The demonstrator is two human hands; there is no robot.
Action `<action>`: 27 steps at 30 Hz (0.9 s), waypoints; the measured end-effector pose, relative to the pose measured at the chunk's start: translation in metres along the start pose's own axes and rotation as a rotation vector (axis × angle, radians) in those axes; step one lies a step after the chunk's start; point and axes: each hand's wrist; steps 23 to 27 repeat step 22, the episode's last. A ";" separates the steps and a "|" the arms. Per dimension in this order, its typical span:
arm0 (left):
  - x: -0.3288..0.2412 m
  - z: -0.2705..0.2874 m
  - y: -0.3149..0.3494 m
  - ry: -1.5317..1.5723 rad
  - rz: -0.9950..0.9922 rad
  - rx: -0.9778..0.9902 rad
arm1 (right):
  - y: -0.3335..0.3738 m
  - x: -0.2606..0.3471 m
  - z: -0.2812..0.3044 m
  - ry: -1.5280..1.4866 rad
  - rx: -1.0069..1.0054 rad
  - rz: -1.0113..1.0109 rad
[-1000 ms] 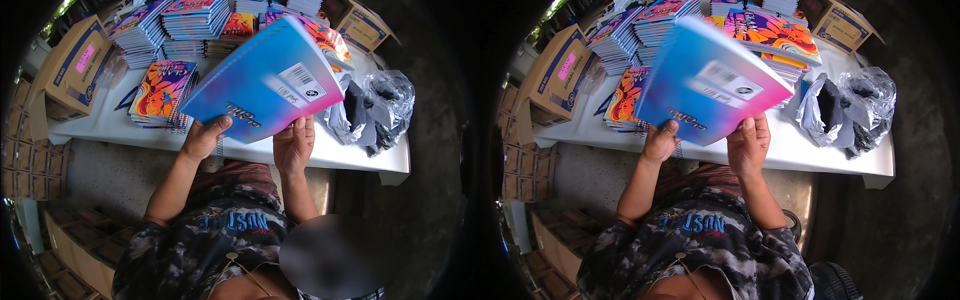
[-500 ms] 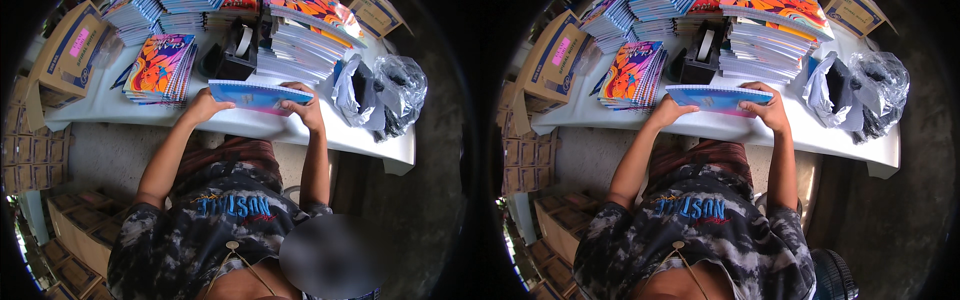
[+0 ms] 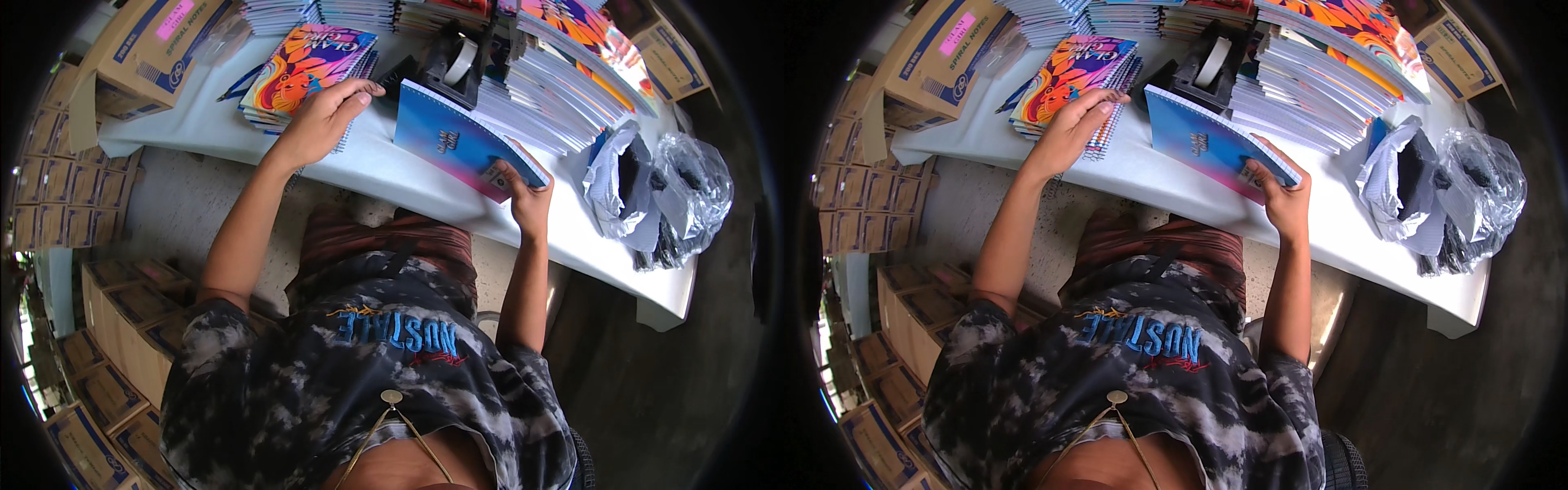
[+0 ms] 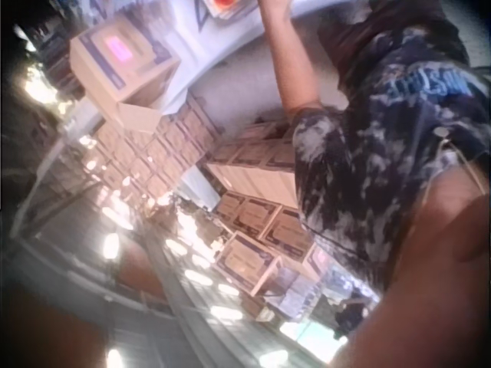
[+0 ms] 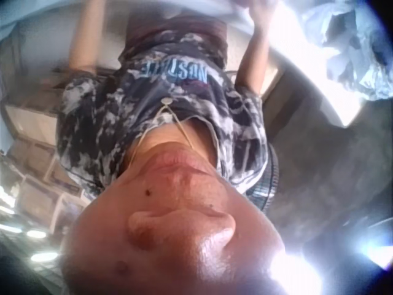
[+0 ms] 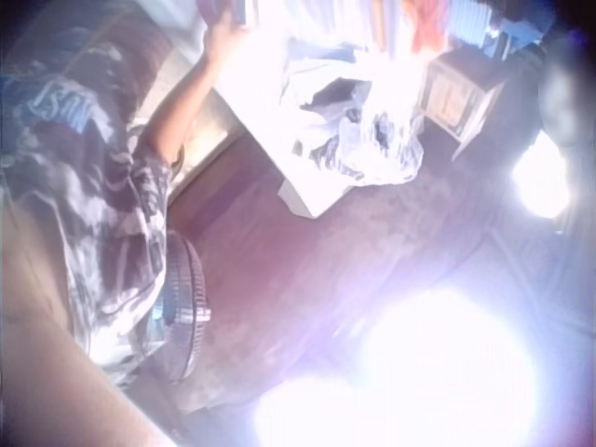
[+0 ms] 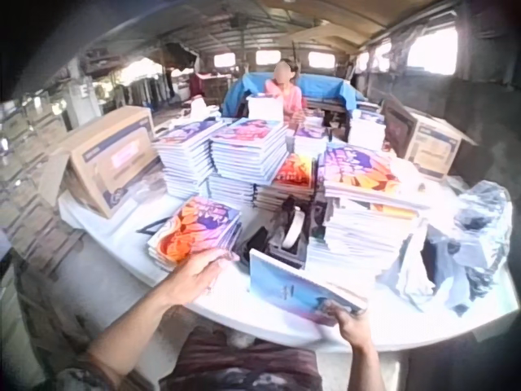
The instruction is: The person repeatedly picks up spiral-bound notebooks from a table, flips them over, and places them onto a growing stack. The person handles the notebooks one at a time, using both hands to align and stack them. The task continues throughout the clip with no visible final destination for the stack.
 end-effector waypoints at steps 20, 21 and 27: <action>-0.010 0.012 -0.035 0.109 0.529 0.288 | 0.000 0.000 0.005 -0.001 0.090 -0.027; -0.009 0.013 -0.037 0.107 0.532 0.305 | 0.000 0.001 0.004 0.000 0.088 -0.031; -0.006 0.014 -0.039 0.105 0.534 0.322 | 0.000 0.001 0.005 -0.018 0.082 -0.101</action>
Point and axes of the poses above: each hand's wrist, its own y-axis away from the middle knuckle, its own z-axis out of the back of the hand, x = y × z, and after that the axes turned 10 degrees about -x, right-handed
